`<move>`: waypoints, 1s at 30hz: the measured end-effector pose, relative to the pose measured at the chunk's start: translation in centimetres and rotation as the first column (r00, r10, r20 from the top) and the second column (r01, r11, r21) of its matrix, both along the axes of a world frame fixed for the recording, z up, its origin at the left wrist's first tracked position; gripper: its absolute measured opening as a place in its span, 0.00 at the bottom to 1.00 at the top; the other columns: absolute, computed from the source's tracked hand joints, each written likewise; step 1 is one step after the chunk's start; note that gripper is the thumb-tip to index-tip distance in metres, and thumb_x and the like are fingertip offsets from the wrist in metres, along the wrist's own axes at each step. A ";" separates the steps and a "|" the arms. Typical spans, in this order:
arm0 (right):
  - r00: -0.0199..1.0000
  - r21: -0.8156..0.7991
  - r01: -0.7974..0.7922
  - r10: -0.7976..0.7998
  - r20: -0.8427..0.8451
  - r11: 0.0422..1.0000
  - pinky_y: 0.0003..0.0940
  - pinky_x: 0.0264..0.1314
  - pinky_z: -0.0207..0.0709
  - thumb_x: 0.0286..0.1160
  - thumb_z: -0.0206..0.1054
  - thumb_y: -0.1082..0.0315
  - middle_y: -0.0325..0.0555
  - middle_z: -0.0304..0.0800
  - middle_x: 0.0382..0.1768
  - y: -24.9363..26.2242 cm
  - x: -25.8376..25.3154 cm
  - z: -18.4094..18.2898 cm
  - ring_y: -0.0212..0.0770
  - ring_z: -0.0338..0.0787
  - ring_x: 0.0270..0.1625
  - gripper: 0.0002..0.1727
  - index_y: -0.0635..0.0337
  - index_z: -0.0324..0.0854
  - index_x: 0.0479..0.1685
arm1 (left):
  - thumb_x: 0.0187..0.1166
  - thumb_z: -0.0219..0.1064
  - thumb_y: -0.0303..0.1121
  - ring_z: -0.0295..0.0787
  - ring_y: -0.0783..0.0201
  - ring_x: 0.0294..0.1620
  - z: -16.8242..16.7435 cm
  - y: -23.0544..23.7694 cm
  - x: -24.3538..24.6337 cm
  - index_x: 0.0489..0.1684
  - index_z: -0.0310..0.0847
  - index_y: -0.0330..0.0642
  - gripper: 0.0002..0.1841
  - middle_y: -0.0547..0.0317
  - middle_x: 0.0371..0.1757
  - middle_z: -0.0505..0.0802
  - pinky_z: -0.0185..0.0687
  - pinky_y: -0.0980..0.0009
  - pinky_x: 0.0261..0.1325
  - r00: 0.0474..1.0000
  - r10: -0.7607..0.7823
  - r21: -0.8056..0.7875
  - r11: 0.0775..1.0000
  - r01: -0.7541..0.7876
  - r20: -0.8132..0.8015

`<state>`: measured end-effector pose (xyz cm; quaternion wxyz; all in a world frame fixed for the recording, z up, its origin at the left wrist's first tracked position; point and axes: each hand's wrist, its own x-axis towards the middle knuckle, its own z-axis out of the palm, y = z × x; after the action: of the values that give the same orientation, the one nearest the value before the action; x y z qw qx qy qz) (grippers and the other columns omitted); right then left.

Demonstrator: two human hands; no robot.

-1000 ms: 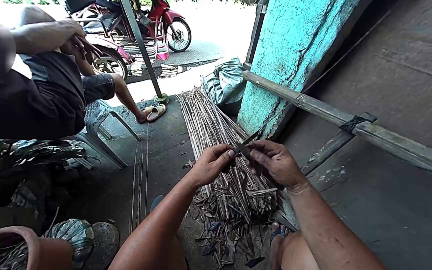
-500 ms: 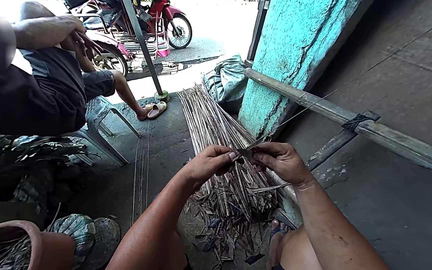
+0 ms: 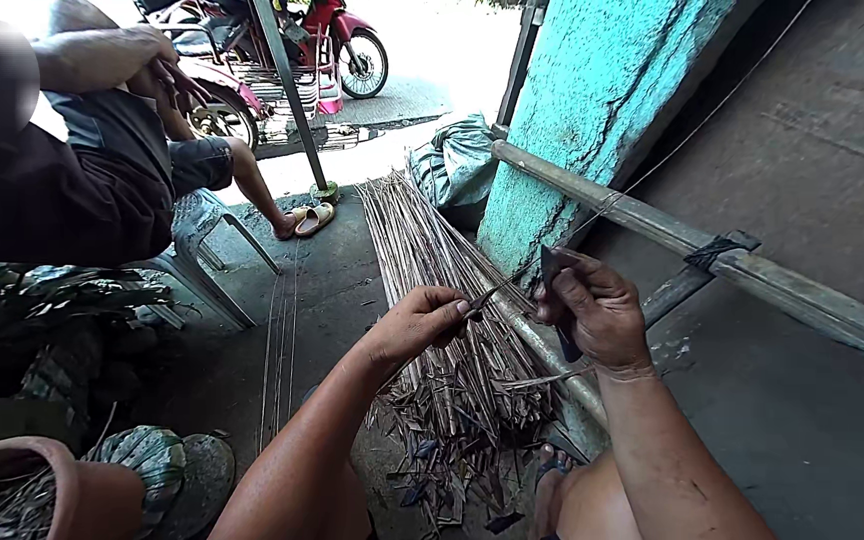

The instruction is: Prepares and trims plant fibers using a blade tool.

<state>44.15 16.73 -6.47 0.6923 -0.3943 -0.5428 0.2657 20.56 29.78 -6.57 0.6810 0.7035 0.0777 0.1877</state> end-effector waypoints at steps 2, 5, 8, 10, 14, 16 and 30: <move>0.995 -0.115 -0.085 0.090 0.036 0.990 0.29 0.32 0.90 0.85 0.63 0.70 0.42 0.94 0.36 -0.1 -0.8 -0.2 0.33 0.92 0.29 0.17 0.59 0.83 0.70 | 0.92 0.53 0.33 0.82 0.77 0.23 0.0 -0.3 0.2 0.48 0.86 0.36 0.15 0.66 0.29 0.91 0.78 0.81 0.28 0.999 0.046 0.005 0.999 -0.046 -0.004; 0.980 -0.274 -0.173 0.193 0.051 0.946 0.28 0.31 0.90 0.85 0.62 0.72 0.43 0.94 0.37 0.2 -2.6 -0.5 0.33 0.92 0.30 0.16 0.69 0.82 0.67 | 0.91 0.55 0.32 0.88 0.73 0.28 0.1 -0.7 0.5 0.47 0.86 0.35 0.13 0.64 0.33 0.92 0.88 0.75 0.35 0.992 0.127 0.051 0.991 -0.126 -0.015; 0.990 -0.246 -0.142 0.135 -0.046 0.959 0.27 0.28 0.89 0.85 0.62 0.73 0.44 0.94 0.35 0.4 -2.7 -0.5 0.33 0.91 0.27 0.14 0.68 0.85 0.62 | 0.91 0.56 0.32 0.88 0.73 0.27 0.0 -0.9 0.7 0.49 0.87 0.35 0.13 0.64 0.33 0.93 0.87 0.76 0.34 0.985 0.169 0.080 0.983 -0.166 -0.026; 0.989 -0.190 -0.108 0.086 -0.120 0.976 0.28 0.28 0.89 0.86 0.61 0.73 0.46 0.94 0.34 0.5 -1.8 -0.3 0.34 0.91 0.26 0.14 0.65 0.85 0.63 | 0.91 0.56 0.32 0.87 0.75 0.26 -0.1 -0.8 0.6 0.49 0.87 0.35 0.13 0.65 0.32 0.92 0.85 0.78 0.32 0.986 0.164 0.090 0.983 -0.160 -0.033; 0.976 -0.232 -0.216 0.206 -0.068 0.948 0.27 0.29 0.89 0.85 0.61 0.73 0.44 0.94 0.36 0.2 -1.7 -0.1 0.33 0.91 0.28 0.17 0.65 0.82 0.69 | 0.91 0.56 0.32 0.85 0.76 0.25 -0.1 -0.8 0.6 0.48 0.87 0.35 0.13 0.66 0.31 0.92 0.83 0.79 0.31 0.988 0.150 0.097 0.984 -0.146 -0.031; 0.972 -0.239 -0.234 0.222 -0.079 0.942 0.27 0.28 0.89 0.85 0.62 0.74 0.44 0.94 0.36 0.4 -2.2 -0.4 0.33 0.91 0.27 0.16 0.66 0.84 0.66 | 0.91 0.56 0.32 0.89 0.73 0.29 -0.1 -0.9 0.7 0.48 0.86 0.35 0.13 0.64 0.34 0.93 0.89 0.75 0.36 0.989 0.136 0.101 0.986 -0.130 -0.053; 0.964 -0.367 -0.258 0.265 -0.032 0.894 0.26 0.25 0.87 0.83 0.64 0.70 0.38 0.93 0.30 0.6 -2.3 -0.5 0.31 0.90 0.24 0.07 0.64 0.85 0.47 | 0.89 0.59 0.30 0.94 0.67 0.35 -0.9 -0.6 0.8 0.47 0.87 0.33 0.11 0.60 0.36 0.95 0.93 0.67 0.47 0.983 0.183 0.027 0.983 -0.183 -0.005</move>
<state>41.84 17.35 -7.02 0.5591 -0.4428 -0.5378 0.4495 21.34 29.21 -7.47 0.6512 0.7030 0.1424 0.2479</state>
